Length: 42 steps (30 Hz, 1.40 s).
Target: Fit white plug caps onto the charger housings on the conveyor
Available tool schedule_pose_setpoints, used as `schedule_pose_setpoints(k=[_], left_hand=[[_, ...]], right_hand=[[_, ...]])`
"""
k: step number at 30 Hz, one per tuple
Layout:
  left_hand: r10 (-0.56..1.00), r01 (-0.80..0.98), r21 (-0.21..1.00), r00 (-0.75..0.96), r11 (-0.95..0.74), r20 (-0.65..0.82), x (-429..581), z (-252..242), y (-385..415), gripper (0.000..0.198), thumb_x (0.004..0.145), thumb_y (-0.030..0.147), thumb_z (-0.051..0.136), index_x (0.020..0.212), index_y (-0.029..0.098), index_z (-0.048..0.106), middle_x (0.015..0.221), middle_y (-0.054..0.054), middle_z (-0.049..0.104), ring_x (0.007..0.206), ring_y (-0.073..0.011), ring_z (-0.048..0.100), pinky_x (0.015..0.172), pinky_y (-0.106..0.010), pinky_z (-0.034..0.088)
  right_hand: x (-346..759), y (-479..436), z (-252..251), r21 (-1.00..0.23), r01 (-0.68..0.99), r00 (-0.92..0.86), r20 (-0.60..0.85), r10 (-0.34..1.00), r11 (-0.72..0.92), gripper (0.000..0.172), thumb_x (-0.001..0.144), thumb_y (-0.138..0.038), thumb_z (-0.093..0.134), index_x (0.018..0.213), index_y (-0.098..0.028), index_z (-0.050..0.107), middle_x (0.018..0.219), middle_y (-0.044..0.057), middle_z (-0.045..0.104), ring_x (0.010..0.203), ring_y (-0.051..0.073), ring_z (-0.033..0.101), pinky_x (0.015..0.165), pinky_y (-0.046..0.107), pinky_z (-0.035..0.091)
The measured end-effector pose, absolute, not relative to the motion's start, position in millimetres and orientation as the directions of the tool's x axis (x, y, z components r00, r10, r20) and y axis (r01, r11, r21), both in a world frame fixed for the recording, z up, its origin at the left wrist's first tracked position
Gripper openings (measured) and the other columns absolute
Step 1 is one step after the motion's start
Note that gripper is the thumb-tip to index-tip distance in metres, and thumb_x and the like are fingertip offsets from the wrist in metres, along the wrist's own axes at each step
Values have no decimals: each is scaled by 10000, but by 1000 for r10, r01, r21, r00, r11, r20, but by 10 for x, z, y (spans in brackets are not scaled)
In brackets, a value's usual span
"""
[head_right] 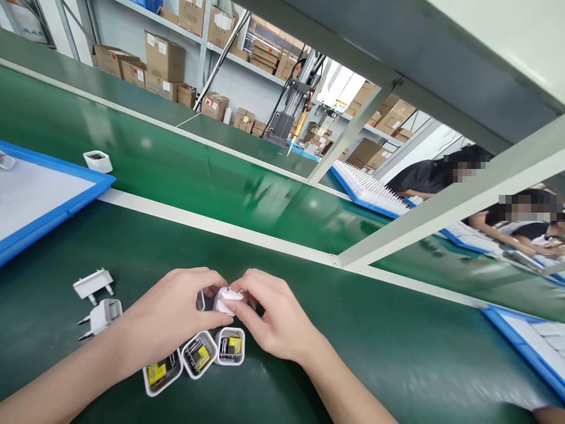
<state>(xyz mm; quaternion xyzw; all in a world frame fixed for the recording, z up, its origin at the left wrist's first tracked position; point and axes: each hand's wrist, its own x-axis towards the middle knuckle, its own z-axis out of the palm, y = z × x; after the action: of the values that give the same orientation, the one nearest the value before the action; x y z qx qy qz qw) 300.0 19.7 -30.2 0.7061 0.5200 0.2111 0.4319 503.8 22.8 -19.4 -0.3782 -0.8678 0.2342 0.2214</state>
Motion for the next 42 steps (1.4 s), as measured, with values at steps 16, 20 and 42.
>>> schedule_pose_setpoints(k=[16,20,42], left_hand=[[940,552,824,332,-128,-77,2994,-331,190,138,764,333,689,709,232,614,719,14,665,674,-182,598,535,-272,345],[914,488,854,404,-179,-39,2945,-344,213,192,773,386,712,892,240,678,906,-9,721,850,-220,663,662,-289,456],[990,880,461,140,-113,-24,1968,-2,82,235,937,340,440,968,201,627,964,-86,701,904,-270,659,740,-340,452]], right_hand=[[4879,119,-190,-365,697,-576,230,785,618,193,1012,-202,475,873,-210,609,805,46,630,753,186,561,649,309,427],[4911,224,-282,-345,733,-510,291,809,586,184,1009,-251,490,872,-211,607,819,49,633,746,187,568,661,310,432],[5156,346,-461,-475,542,-156,753,639,693,67,970,-255,578,1001,-222,529,867,22,525,751,176,503,685,328,437]])
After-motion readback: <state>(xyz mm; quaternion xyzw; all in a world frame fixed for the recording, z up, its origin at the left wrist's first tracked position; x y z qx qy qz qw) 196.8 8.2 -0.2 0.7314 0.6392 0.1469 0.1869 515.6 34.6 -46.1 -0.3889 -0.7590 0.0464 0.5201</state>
